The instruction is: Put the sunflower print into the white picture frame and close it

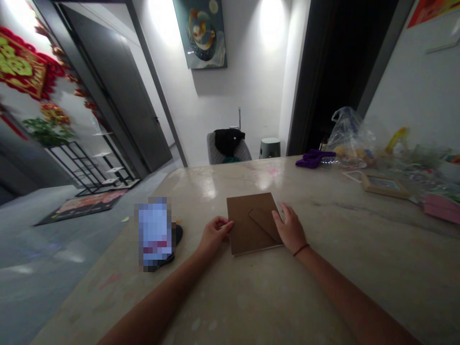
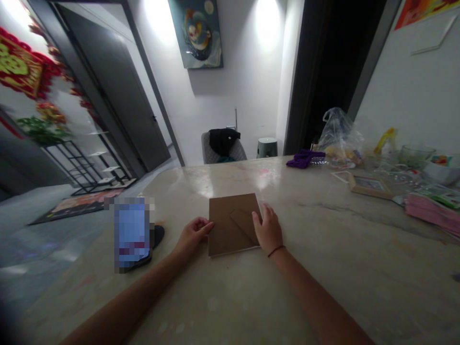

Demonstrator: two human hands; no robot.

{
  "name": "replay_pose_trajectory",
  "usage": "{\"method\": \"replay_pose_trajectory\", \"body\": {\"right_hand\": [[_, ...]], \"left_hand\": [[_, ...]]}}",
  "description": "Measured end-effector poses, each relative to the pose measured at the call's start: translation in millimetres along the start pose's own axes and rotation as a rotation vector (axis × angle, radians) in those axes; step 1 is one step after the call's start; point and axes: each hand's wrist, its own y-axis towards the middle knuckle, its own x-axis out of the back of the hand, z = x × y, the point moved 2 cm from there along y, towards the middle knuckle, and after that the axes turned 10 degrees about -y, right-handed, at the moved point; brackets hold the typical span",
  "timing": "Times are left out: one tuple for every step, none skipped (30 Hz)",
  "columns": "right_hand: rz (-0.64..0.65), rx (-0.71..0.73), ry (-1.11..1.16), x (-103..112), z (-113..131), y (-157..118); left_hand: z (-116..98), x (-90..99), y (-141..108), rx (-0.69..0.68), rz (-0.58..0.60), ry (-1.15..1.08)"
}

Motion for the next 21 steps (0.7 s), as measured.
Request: {"method": "replay_pose_trajectory", "body": {"right_hand": [[0.054, -0.099, 0.084, -0.9, -8.6, 4.2], [0.105, -0.173, 0.173, -1.4, -15.9, 7.7], [0.158, -0.225, 0.270, -1.6, -21.4, 10.6], [0.207, -0.267, 0.367, -1.4, -25.0, 12.6], [0.248, -0.302, 0.460, -0.9, -26.9, 13.7], [0.287, -0.338, 0.544, -0.1, -27.2, 13.9], [0.321, -0.379, 0.613, 0.6, -26.4, 13.4], [0.349, -0.420, 0.666, 1.4, -24.8, 12.1], [0.372, -0.457, 0.703, 2.1, -22.6, 10.6], [0.392, -0.482, 0.727, 2.8, -20.1, 8.9], [0.412, -0.490, 0.743, 3.5, -17.4, 7.4], [0.431, -0.484, 0.752, 4.4, -14.9, 6.1], [0.450, -0.471, 0.758, 5.4, -12.6, 5.1], [0.472, -0.452, 0.763, 6.5, -10.7, 4.4], [0.496, -0.437, 0.770, 7.7, -9.2, 3.9], [0.521, -0.430, 0.777, 8.9, -8.1, 3.4], [0.542, -0.438, 0.780, 10.0, -7.6, 3.0], [0.556, -0.455, 0.780, 11.0, -7.5, 2.6], [0.562, -0.478, 0.776, 11.7, -7.5, 2.2], [0.559, -0.500, 0.767, 12.3, -7.5, 1.8], [0.546, -0.521, 0.753, 12.6, -7.5, 1.4]], "left_hand": [[-0.6, -0.2, -0.3, -0.002, 0.004, -0.006], [-1.4, -0.3, -0.7, -0.005, 0.007, -0.011], [-2.2, -0.5, -1.0, -0.007, 0.008, -0.016], [-2.9, -0.6, -1.4, -0.010, 0.005, -0.021], [-3.6, -0.6, -1.6, -0.011, -0.001, -0.023], [-4.1, -0.5, -1.7, -0.012, -0.013, -0.020], [-4.4, -0.2, -1.7, -0.015, -0.029, -0.012], [-4.6, 0.3, -1.4, -0.019, -0.048, 0.003], [-4.6, 0.9, -1.0, -0.024, -0.069, 0.022], [-4.3, 1.5, -0.5, -0.028, -0.088, 0.040], [-3.9, 2.2, 0.0, -0.027, -0.102, 0.051], [-3.2, 2.7, 0.6, -0.023, -0.112, 0.049], [-2.4, 3.2, 1.1, -0.013, -0.115, 0.033], [-1.6, 3.5, 1.5, -0.003, -0.114, 0.006], [-0.8, 3.7, 1.8, 0.007, -0.112, -0.025], [-0.3, 3.7, 1.8, 0.015, -0.107, -0.055], [0.0, 3.7, 1.7, 0.022, -0.100, -0.081], [0.1, 3.4, 1.4, 0.026, -0.091, -0.103], [-0.2, 3.1, 0.9, 0.029, -0.077, -0.117], [-0.7, 2.6, 0.3, 0.030, -0.059, -0.120], [-1.4, 2.1, -0.4, 0.032, -0.038, -0.112]]}}
